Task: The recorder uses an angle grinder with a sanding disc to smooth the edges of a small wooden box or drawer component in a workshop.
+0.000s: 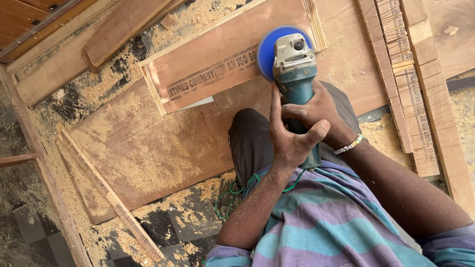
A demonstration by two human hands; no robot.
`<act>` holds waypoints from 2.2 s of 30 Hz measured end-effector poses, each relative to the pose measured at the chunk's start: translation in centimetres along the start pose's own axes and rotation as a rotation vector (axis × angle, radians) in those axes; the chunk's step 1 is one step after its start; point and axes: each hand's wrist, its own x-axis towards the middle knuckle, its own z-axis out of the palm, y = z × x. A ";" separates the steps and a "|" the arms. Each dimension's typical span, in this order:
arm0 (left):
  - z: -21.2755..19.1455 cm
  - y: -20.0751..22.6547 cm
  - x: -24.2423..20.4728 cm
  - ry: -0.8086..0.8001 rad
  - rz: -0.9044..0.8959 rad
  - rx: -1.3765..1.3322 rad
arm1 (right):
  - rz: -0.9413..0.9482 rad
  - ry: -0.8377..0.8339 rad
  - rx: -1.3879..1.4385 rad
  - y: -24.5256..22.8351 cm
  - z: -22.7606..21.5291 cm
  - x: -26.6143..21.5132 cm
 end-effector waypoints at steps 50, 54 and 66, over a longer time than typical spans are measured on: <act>0.3 -0.6 4.5 0.021 0.022 -0.046 | -0.023 -0.006 0.003 -1.0 -0.8 4.9; 0.2 -0.5 4.8 0.042 0.045 -0.095 | -0.034 0.000 -0.075 -0.8 -0.6 5.5; -0.4 -0.4 5.7 0.063 0.011 -0.093 | -0.078 -0.134 0.075 -0.8 0.2 7.0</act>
